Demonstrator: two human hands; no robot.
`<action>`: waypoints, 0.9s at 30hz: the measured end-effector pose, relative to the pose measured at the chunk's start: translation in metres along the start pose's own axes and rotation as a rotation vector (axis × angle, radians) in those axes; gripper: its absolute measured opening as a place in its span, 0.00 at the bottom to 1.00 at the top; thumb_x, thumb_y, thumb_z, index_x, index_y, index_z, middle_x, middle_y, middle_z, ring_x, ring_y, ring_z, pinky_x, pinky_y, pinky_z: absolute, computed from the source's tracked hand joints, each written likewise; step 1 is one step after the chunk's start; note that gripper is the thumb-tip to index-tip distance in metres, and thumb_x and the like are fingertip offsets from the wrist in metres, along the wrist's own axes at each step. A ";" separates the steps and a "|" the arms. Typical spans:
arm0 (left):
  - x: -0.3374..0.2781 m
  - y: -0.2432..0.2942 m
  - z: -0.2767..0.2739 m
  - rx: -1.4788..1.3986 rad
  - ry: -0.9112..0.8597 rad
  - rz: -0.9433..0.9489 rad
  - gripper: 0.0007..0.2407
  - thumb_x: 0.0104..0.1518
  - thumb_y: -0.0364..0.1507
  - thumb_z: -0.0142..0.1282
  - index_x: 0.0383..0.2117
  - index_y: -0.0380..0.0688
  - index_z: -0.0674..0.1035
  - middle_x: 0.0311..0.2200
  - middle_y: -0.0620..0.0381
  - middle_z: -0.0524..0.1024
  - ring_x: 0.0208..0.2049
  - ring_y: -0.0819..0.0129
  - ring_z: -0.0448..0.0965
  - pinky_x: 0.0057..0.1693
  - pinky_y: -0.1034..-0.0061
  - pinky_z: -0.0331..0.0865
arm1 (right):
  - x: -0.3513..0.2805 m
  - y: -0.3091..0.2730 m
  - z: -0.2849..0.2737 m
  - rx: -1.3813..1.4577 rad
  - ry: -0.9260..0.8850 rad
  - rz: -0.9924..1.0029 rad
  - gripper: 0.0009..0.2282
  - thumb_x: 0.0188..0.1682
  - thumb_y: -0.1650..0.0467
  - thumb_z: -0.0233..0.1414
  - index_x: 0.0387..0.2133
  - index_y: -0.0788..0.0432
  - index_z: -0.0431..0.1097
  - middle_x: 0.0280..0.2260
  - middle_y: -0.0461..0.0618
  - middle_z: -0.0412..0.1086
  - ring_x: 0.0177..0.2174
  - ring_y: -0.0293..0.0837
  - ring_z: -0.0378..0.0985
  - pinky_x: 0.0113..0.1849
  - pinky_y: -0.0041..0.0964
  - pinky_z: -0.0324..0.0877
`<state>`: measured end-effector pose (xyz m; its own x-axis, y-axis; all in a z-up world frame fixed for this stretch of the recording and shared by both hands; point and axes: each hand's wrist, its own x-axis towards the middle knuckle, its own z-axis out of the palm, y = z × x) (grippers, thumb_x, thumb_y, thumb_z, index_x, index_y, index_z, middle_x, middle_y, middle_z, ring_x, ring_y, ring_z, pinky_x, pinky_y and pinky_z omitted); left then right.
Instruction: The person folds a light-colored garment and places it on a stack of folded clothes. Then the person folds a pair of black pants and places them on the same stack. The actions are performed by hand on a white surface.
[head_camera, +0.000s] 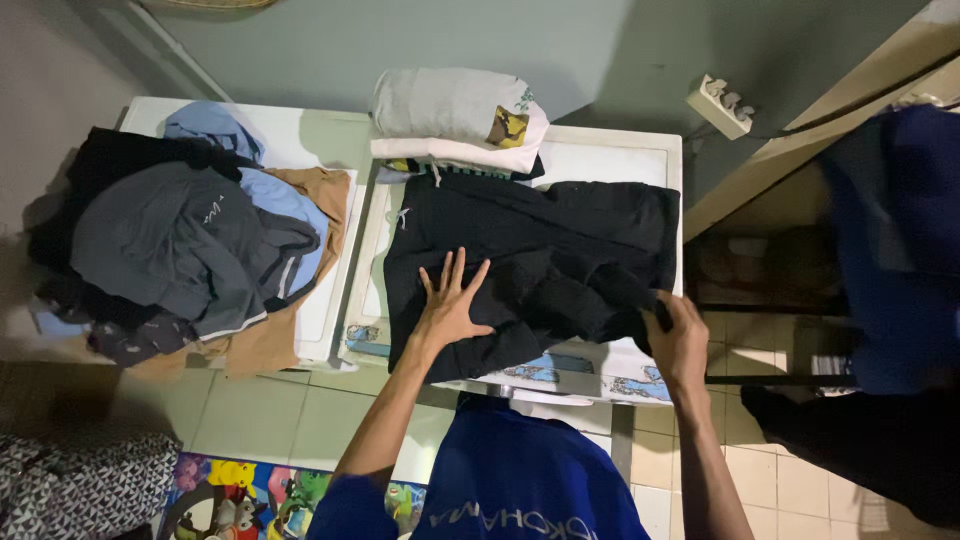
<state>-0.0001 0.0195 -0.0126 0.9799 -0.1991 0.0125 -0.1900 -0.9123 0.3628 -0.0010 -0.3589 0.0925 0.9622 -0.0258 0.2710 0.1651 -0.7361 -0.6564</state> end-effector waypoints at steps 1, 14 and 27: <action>-0.003 0.003 0.004 0.028 0.030 -0.016 0.53 0.36 0.50 0.74 0.73 0.61 0.52 0.73 0.35 0.34 0.73 0.34 0.35 0.62 0.16 0.28 | -0.003 -0.003 0.000 0.008 0.001 0.001 0.16 0.46 0.72 0.64 0.47 0.68 0.75 0.39 0.65 0.77 0.36 0.53 0.81 0.39 0.42 0.75; -0.022 0.042 0.010 0.037 -0.091 -0.253 0.56 0.33 0.66 0.64 0.72 0.61 0.51 0.72 0.33 0.29 0.72 0.28 0.27 0.54 0.09 0.30 | -0.012 0.109 0.030 0.143 -0.300 0.155 0.32 0.46 0.56 0.66 0.55 0.69 0.69 0.43 0.71 0.76 0.44 0.55 0.79 0.46 0.51 0.73; -0.022 0.008 0.006 0.036 -0.176 -0.187 0.58 0.27 0.63 0.68 0.72 0.61 0.54 0.73 0.37 0.28 0.73 0.36 0.26 0.58 0.12 0.25 | -0.017 0.021 0.014 -0.005 -0.248 -0.067 0.27 0.41 0.57 0.65 0.52 0.56 0.73 0.53 0.60 0.72 0.50 0.56 0.78 0.50 0.51 0.74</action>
<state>-0.0238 0.0142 -0.0157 0.9732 -0.0826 -0.2148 -0.0121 -0.9505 0.3106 -0.0107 -0.3642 0.0640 0.9730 0.1893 0.1317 0.2293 -0.7343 -0.6389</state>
